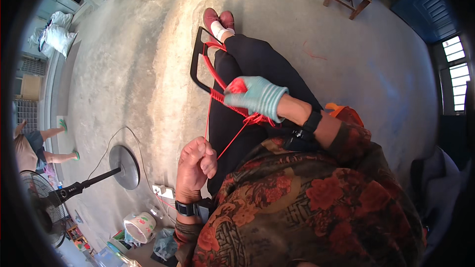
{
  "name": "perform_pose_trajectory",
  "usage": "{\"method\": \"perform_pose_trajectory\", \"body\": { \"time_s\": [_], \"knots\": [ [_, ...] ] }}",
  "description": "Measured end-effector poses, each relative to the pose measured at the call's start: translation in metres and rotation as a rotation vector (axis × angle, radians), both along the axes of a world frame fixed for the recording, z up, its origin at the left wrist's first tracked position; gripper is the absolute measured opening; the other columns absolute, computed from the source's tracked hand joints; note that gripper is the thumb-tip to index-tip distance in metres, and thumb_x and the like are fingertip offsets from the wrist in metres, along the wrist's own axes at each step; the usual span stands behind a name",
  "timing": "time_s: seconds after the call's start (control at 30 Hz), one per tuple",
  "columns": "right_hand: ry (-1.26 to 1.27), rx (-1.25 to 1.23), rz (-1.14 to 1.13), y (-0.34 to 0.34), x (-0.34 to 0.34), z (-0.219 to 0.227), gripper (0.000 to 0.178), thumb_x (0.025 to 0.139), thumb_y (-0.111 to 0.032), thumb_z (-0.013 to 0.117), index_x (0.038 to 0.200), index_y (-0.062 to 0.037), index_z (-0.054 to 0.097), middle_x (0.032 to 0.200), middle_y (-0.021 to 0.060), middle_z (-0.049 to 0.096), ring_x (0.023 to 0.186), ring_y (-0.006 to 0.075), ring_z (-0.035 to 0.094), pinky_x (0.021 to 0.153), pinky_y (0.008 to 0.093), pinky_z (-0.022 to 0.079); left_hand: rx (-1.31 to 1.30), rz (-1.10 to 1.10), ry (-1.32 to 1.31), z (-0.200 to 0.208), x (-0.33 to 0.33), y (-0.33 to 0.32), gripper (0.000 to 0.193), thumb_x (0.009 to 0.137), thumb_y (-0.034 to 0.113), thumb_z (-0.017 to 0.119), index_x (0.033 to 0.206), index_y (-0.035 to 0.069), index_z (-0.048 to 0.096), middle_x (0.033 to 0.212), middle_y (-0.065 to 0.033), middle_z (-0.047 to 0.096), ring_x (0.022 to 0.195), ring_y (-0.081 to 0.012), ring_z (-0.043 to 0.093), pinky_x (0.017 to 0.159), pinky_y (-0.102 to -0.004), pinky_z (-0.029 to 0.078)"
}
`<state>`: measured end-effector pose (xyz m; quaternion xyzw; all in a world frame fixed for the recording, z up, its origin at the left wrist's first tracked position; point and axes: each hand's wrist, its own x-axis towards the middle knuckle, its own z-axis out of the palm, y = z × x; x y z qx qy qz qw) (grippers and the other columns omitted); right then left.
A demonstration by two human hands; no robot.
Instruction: The recorder is wrapping a red frame component with red cord.
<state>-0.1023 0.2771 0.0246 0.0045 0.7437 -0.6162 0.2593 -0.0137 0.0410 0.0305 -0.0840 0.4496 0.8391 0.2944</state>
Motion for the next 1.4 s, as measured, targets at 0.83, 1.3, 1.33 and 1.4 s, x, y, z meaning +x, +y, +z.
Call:
{"method": "perform_pose_trajectory", "body": {
  "time_s": [0.83,1.3,1.33,1.4],
  "knots": [
    [0.591,0.096,-0.289,0.007,-0.031,0.032,0.047,0.079,-0.030,0.071,0.115,-0.0035,0.057,0.088,0.0103,0.064,0.083,0.0223,0.063,0.082,0.0292,0.049,0.223,0.312,0.091,-0.011,-0.079,-0.008,0.028,0.095,0.025,0.050,0.114,0.004,0.055,0.102,-0.0105,0.062,0.088,-0.0239,0.065,0.078,-0.0362,0.054],
    [0.616,-0.185,0.215,0.007,0.020,0.060,0.011,0.080,-0.011,0.067,0.082,-0.0009,0.063,0.072,0.0075,0.063,0.063,0.0145,0.062,0.060,0.0286,0.048,-0.658,0.251,0.368,0.041,-0.038,-0.012,0.016,0.092,0.013,0.057,0.100,0.000,0.059,0.075,-0.0022,0.059,0.063,-0.0081,0.054,0.054,-0.0211,0.042],
    [0.500,-0.172,0.214,0.009,0.025,0.061,0.011,0.082,-0.011,0.067,0.083,-0.0008,0.063,0.073,0.0061,0.063,0.064,0.0122,0.061,0.060,0.0282,0.048,-0.643,0.243,0.415,0.032,-0.044,0.000,0.017,0.092,0.013,0.057,0.102,0.000,0.059,0.076,-0.0017,0.059,0.063,-0.0080,0.055,0.054,-0.0206,0.042],
    [0.311,-0.278,0.132,0.012,0.032,0.061,0.011,0.083,-0.011,0.066,0.084,-0.0010,0.063,0.073,0.0048,0.063,0.064,0.0107,0.061,0.060,0.0267,0.048,-0.600,0.169,0.490,0.009,-0.060,0.020,0.019,0.089,0.009,0.061,0.106,0.001,0.059,0.078,-0.0011,0.060,0.063,-0.0074,0.056,0.054,-0.0193,0.042]
  ]
}}
